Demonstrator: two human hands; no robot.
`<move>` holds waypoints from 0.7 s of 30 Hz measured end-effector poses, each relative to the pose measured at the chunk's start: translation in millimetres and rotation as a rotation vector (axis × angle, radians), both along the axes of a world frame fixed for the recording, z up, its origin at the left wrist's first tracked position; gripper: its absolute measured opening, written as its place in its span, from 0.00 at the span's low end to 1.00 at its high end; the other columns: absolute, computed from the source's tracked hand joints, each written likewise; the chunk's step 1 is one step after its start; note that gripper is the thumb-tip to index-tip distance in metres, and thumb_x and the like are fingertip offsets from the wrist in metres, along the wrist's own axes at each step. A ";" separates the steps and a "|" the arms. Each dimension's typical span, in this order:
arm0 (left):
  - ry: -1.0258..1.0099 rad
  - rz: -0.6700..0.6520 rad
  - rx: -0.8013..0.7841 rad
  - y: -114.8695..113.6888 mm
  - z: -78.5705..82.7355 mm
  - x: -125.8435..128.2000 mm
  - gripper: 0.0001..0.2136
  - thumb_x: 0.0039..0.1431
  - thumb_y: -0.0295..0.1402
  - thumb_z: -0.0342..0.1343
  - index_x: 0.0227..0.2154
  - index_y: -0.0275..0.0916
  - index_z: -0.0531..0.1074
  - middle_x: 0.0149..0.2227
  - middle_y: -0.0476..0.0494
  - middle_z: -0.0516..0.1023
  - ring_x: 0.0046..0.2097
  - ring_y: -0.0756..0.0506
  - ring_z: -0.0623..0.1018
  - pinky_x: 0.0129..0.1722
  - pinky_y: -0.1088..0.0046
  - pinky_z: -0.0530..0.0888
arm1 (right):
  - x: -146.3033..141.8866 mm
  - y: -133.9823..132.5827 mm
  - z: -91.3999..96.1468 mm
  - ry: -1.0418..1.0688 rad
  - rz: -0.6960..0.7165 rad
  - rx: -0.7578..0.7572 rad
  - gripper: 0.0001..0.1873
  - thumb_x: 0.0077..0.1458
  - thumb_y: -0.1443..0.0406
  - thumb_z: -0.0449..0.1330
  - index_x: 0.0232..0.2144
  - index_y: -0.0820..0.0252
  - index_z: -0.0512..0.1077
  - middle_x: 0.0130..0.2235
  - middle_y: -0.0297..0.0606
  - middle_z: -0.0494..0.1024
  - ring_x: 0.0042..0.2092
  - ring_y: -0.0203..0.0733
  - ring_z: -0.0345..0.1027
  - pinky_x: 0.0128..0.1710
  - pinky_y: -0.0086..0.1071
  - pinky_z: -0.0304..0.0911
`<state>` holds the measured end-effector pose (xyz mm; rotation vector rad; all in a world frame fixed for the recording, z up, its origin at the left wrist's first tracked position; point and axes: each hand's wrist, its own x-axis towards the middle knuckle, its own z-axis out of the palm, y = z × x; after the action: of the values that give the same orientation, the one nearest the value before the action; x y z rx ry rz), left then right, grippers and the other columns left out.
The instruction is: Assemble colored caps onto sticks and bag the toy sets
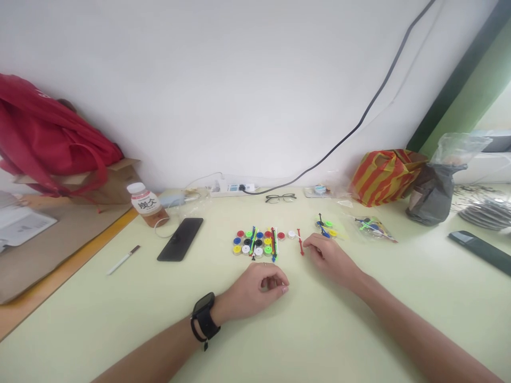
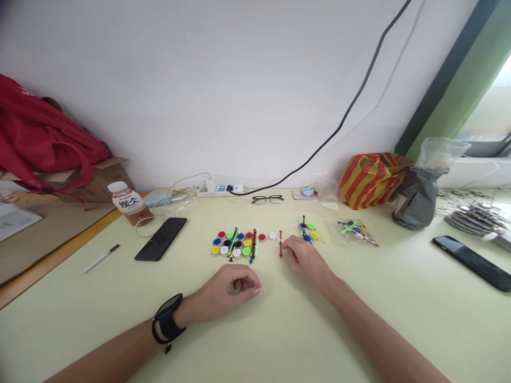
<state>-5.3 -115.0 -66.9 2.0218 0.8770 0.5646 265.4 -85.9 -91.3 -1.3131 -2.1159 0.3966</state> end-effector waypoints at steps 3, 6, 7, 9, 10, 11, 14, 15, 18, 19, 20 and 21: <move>0.004 -0.002 -0.001 -0.3 0.5 0.3 0.05 0.64 0.34 0.59 0.36 0.39 0.78 0.35 0.47 0.79 0.34 0.49 0.74 0.35 0.75 0.70 | 0.4 0.7 -0.9 0.016 -0.013 0.008 0.15 0.58 0.76 0.49 0.36 0.57 0.72 0.40 0.38 0.79 0.42 0.43 0.74 0.44 0.36 0.65; 0.011 -0.004 -0.005 -0.3 0.3 0.4 0.05 0.64 0.34 0.59 0.36 0.39 0.78 0.35 0.47 0.79 0.34 0.50 0.74 0.34 0.75 0.70 | 0.9 1.8 -2.0 0.021 -0.016 0.003 0.15 0.58 0.76 0.50 0.35 0.56 0.72 0.39 0.38 0.79 0.42 0.43 0.74 0.43 0.35 0.65; 0.011 -0.004 -0.005 -0.2 0.1 0.4 0.05 0.64 0.34 0.59 0.36 0.39 0.78 0.35 0.47 0.79 0.34 0.50 0.74 0.35 0.75 0.70 | 0.9 2.0 -2.0 0.019 -0.010 -0.003 0.15 0.58 0.76 0.50 0.35 0.56 0.72 0.39 0.38 0.79 0.41 0.43 0.74 0.43 0.35 0.64; 0.010 0.000 -0.002 -0.1 -0.4 0.4 0.05 0.64 0.34 0.59 0.36 0.39 0.78 0.35 0.47 0.79 0.34 0.50 0.74 0.35 0.75 0.70 | 0.6 1.6 -1.2 0.015 0.004 -0.012 0.15 0.58 0.76 0.49 0.34 0.56 0.72 0.38 0.38 0.79 0.41 0.43 0.73 0.42 0.35 0.64; 0.009 0.001 0.000 -0.1 -0.6 0.4 0.05 0.64 0.34 0.59 0.36 0.39 0.78 0.35 0.47 0.79 0.34 0.50 0.74 0.35 0.75 0.70 | 0.4 1.1 -0.3 0.015 0.006 -0.014 0.15 0.58 0.76 0.49 0.34 0.56 0.72 0.38 0.38 0.79 0.41 0.44 0.73 0.42 0.35 0.64; 0.008 0.002 0.001 -0.1 -0.7 0.4 0.05 0.64 0.34 0.59 0.36 0.39 0.78 0.35 0.47 0.79 0.34 0.49 0.74 0.35 0.75 0.70 | 0.1 0.4 0.8 0.015 0.008 -0.017 0.15 0.58 0.76 0.49 0.34 0.56 0.72 0.38 0.38 0.79 0.41 0.43 0.73 0.42 0.35 0.64; 0.000 -0.003 0.009 -0.4 -0.4 0.5 0.05 0.64 0.34 0.59 0.36 0.39 0.78 0.35 0.46 0.79 0.34 0.49 0.74 0.34 0.75 0.69 | -1.0 -2.0 5.1 0.007 0.014 -0.055 0.14 0.58 0.75 0.49 0.34 0.56 0.71 0.37 0.38 0.78 0.40 0.43 0.72 0.41 0.35 0.63; -0.008 0.002 0.019 -0.3 -0.3 0.5 0.05 0.64 0.33 0.59 0.36 0.39 0.78 0.35 0.47 0.79 0.33 0.49 0.73 0.34 0.75 0.69 | -1.5 -2.9 6.7 0.003 0.019 -0.073 0.13 0.58 0.75 0.49 0.34 0.57 0.71 0.37 0.38 0.78 0.40 0.43 0.72 0.41 0.35 0.63; -0.050 0.070 0.091 1.2 -0.8 0.0 0.05 0.66 0.33 0.57 0.36 0.39 0.77 0.33 0.47 0.78 0.33 0.49 0.72 0.33 0.74 0.69 | -3.3 -6.1 12.9 -0.015 0.035 -0.122 0.12 0.58 0.74 0.49 0.32 0.57 0.69 0.36 0.37 0.77 0.38 0.42 0.71 0.40 0.34 0.61; -0.065 0.105 0.115 2.1 -1.5 -0.5 0.05 0.66 0.33 0.57 0.37 0.39 0.77 0.33 0.47 0.77 0.33 0.49 0.72 0.33 0.73 0.69 | -4.2 -7.7 15.7 -0.022 0.037 -0.137 0.11 0.58 0.74 0.48 0.32 0.57 0.68 0.35 0.36 0.77 0.37 0.42 0.70 0.40 0.34 0.60; -0.077 0.138 0.130 3.2 -2.3 -1.0 0.05 0.66 0.34 0.57 0.38 0.40 0.77 0.33 0.47 0.77 0.33 0.49 0.72 0.33 0.73 0.69 | -5.2 -9.5 18.9 -0.030 0.039 -0.151 0.11 0.58 0.74 0.48 0.31 0.56 0.67 0.34 0.35 0.76 0.36 0.42 0.69 0.39 0.34 0.59; -0.088 0.164 0.136 4.4 -3.4 -1.7 0.05 0.66 0.34 0.57 0.40 0.40 0.76 0.33 0.47 0.76 0.33 0.49 0.72 0.33 0.73 0.69 | -6.3 -11.8 22.4 -0.041 0.039 -0.164 0.11 0.58 0.74 0.48 0.31 0.56 0.65 0.33 0.34 0.75 0.35 0.41 0.68 0.37 0.33 0.58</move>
<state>-7.0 -110.6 -70.3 2.0404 0.9791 0.8182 259.1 -97.6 -68.9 -1.3834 -2.1840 0.5754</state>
